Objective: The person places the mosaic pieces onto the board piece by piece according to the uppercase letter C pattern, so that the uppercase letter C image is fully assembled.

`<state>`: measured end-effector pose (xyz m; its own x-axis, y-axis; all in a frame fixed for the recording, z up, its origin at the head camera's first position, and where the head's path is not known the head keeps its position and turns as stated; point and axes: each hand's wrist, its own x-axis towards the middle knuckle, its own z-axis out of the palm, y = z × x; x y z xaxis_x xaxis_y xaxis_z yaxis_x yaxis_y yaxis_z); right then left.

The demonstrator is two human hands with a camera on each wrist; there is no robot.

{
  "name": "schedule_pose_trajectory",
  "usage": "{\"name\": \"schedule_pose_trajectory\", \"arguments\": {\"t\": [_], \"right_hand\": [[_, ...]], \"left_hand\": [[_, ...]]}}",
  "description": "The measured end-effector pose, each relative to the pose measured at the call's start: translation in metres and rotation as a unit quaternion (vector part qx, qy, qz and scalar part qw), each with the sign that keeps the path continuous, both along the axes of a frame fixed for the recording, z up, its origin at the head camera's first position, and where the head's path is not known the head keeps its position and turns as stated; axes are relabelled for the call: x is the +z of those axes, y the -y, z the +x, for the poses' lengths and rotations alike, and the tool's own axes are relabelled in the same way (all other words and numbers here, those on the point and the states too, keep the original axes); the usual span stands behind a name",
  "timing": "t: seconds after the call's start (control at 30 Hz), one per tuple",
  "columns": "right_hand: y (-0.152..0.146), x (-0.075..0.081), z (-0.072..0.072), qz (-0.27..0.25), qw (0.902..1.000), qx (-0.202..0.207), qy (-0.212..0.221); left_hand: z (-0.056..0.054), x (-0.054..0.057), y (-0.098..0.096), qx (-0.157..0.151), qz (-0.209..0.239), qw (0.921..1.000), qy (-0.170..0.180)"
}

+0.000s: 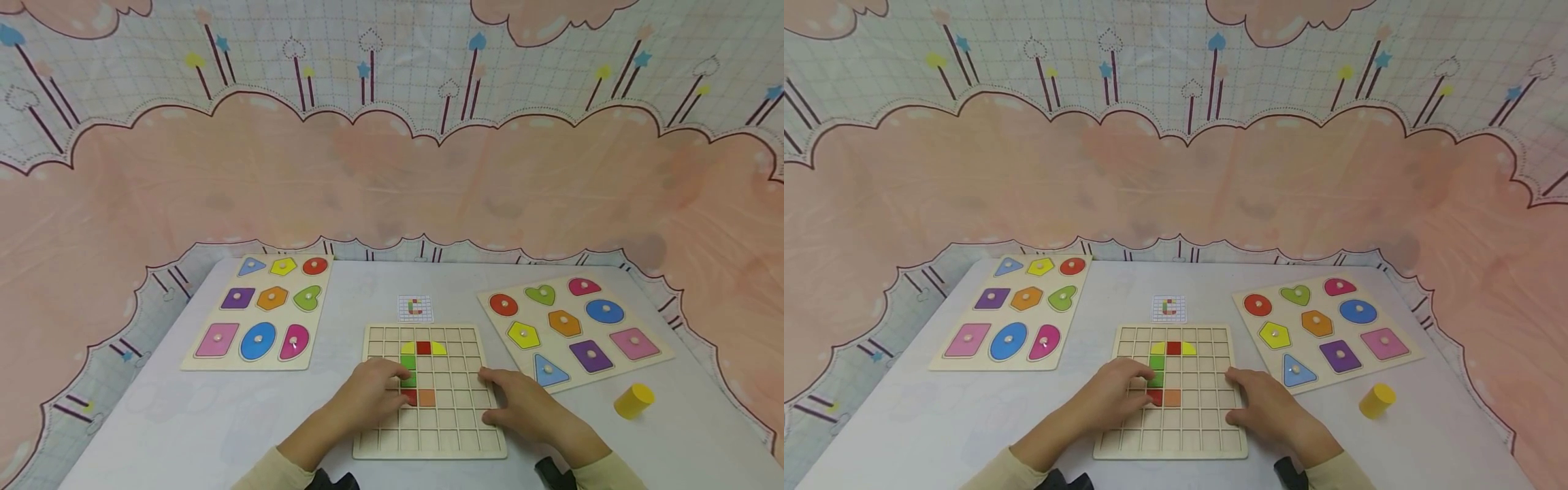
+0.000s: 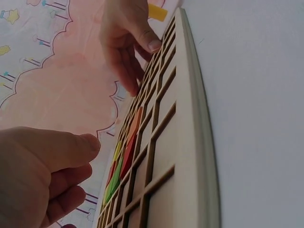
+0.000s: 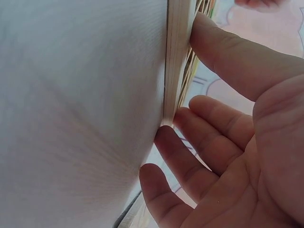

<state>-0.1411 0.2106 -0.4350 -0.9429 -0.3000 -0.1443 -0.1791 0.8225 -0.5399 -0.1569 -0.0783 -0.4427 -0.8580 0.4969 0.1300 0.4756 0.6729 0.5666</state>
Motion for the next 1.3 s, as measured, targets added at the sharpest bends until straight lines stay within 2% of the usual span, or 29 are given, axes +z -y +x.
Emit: {"name": "schedule_pose_trajectory", "arguments": {"t": [0.2, 0.5, 0.73, 0.9, 1.0, 1.3], "right_hand": [[0.001, 0.001, 0.000, 0.000, 1.0000, -0.004, 0.007], [0.001, 0.000, -0.001, -0.001, 0.9997, -0.011, 0.022], [0.000, -0.001, -0.001, -0.004, 0.9997, -0.009, 0.024], [0.000, 0.000, -0.002, -0.003, 0.9997, -0.007, 0.023], [0.000, 0.000, -0.002, -0.004, 0.9997, -0.007, 0.023], [0.000, 0.002, -0.002, -0.008, 0.9997, -0.004, 0.021]], "left_hand": [[0.002, 0.004, 0.015, 0.015, 0.003, 0.9999, -0.003], [0.005, 0.002, 0.033, 0.048, -0.013, 0.9987, 0.006], [0.010, -0.003, 0.048, 0.043, -0.018, 0.9988, -0.016], [0.013, -0.006, 0.062, 0.032, -0.006, 0.9994, 0.006], [0.016, -0.007, 0.068, 0.036, -0.003, 0.9991, 0.022], [0.023, -0.010, 0.082, 0.047, 0.001, 0.9987, 0.019]]}}
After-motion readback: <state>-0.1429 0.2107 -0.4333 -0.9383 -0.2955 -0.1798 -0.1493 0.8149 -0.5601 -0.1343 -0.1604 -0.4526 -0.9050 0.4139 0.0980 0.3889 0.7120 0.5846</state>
